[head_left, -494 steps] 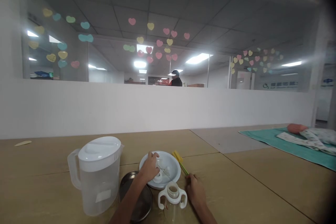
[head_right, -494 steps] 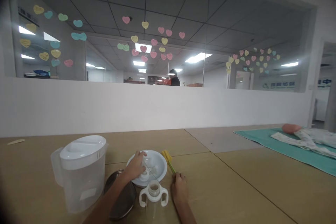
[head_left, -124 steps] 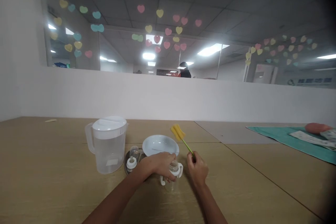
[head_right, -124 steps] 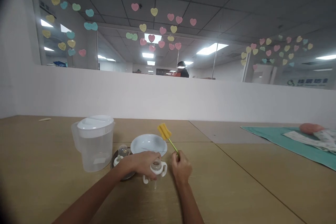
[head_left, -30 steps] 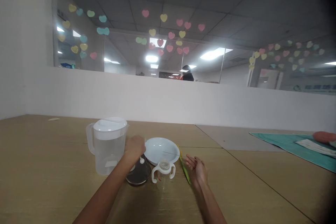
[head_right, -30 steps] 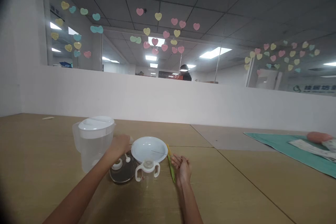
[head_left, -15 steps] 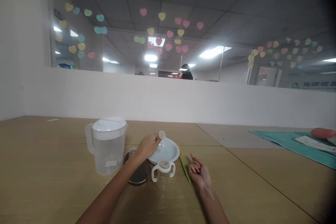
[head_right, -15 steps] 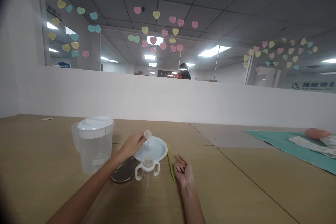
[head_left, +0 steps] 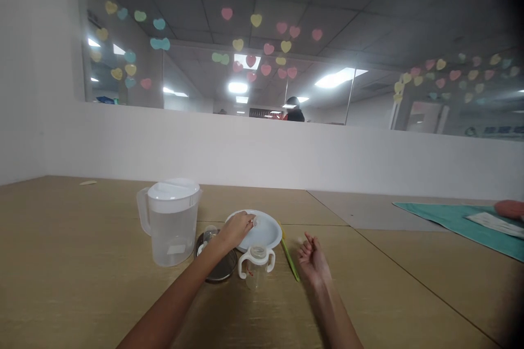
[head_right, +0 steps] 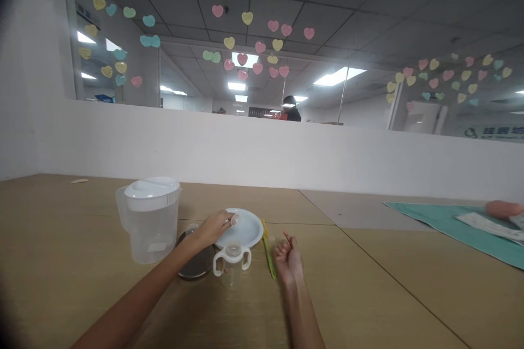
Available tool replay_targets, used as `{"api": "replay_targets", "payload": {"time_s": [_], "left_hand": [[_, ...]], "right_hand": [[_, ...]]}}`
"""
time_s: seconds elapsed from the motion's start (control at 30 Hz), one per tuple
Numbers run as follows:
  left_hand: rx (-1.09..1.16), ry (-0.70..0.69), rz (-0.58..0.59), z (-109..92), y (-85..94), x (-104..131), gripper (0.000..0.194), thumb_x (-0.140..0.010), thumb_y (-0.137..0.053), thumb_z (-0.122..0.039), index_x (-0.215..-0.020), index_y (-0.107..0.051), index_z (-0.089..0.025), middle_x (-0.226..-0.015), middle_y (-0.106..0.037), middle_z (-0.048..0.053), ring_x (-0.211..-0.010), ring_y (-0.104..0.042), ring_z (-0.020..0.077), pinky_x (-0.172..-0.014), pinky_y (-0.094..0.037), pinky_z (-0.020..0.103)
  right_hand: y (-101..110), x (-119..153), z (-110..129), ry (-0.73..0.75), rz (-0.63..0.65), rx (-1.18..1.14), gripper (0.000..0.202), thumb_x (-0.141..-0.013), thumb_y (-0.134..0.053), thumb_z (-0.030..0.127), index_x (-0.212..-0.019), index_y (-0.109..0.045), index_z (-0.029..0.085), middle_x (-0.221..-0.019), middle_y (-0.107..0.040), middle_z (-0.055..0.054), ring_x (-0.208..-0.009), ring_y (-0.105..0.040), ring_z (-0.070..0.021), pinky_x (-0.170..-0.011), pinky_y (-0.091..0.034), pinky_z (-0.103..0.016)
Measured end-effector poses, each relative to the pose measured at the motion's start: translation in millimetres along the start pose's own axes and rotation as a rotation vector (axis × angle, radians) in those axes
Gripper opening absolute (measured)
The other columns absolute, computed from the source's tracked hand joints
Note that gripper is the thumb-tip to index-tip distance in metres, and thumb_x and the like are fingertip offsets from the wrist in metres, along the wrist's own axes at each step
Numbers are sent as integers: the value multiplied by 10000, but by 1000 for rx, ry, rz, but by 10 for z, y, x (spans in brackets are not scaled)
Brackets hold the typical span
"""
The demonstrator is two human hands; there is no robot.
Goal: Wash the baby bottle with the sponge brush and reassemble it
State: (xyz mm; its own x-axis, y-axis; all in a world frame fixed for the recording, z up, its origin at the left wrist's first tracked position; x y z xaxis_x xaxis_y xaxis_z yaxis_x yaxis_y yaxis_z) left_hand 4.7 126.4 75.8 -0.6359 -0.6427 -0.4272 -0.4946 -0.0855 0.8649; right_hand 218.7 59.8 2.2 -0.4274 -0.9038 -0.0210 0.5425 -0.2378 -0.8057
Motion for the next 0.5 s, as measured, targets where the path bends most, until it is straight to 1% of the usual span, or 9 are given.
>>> {"api": "replay_targets", "payload": {"time_s": [0.07,0.13,0.27,0.4,0.5], "left_hand": [[-41,3,29,4,-30,7,341,-923,-300,-295,-1023,-598,-163,-976,-621,103,-914,-570,189,-811,-411,279],[-73,7,48,2,-49,17,350,-926,-293,-302,-1015,-599,-156,-962,-614,107,-904,-569,192,-801,-411,280],[-101,2,68,-20,-56,33,361,-926,-295,-311,-1008,-605,-145,-943,-607,111,-907,-562,202,-814,-409,292],[-117,1,67,-35,-59,34,329,-915,-325,-276,-1087,-579,-160,-985,-592,108,-960,-544,208,-846,-402,304],[-115,9,57,-30,-75,18,324,-913,-330,-271,-1003,-614,-143,-968,-589,112,-926,-552,204,-831,-408,302]], "right_hand": [[-12,4,17,36,-46,47,166,-823,-548,289,-692,-534,187,-492,-557,62,-405,-503,-36,-394,-412,-119],[-45,13,0,52,-50,81,201,-806,-579,323,-669,-525,187,-565,-616,29,-480,-569,-57,-439,-459,-135],[-115,36,-58,102,-16,181,234,-811,-571,366,-676,-550,176,-598,-650,-11,-539,-612,-87,-506,-506,-159],[-160,49,-72,166,20,236,245,-785,-606,377,-677,-575,160,-595,-663,-29,-545,-621,-98,-548,-523,-170],[-200,57,-60,195,53,249,238,-736,-661,376,-685,-596,152,-615,-673,-31,-571,-633,-111,-580,-536,-190]]}}
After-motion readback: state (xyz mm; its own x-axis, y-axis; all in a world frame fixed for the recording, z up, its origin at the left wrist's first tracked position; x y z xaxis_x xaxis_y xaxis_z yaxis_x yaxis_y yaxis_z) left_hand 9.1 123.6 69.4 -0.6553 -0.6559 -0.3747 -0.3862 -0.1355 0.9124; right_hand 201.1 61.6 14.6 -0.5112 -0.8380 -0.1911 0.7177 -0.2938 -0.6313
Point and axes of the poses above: each hand's wrist, its own x-axis away from the middle knuckle, its own y-axis out of the back of the hand, z = x × y, the point moved 5 cm from there along -x, towards the middle knuckle
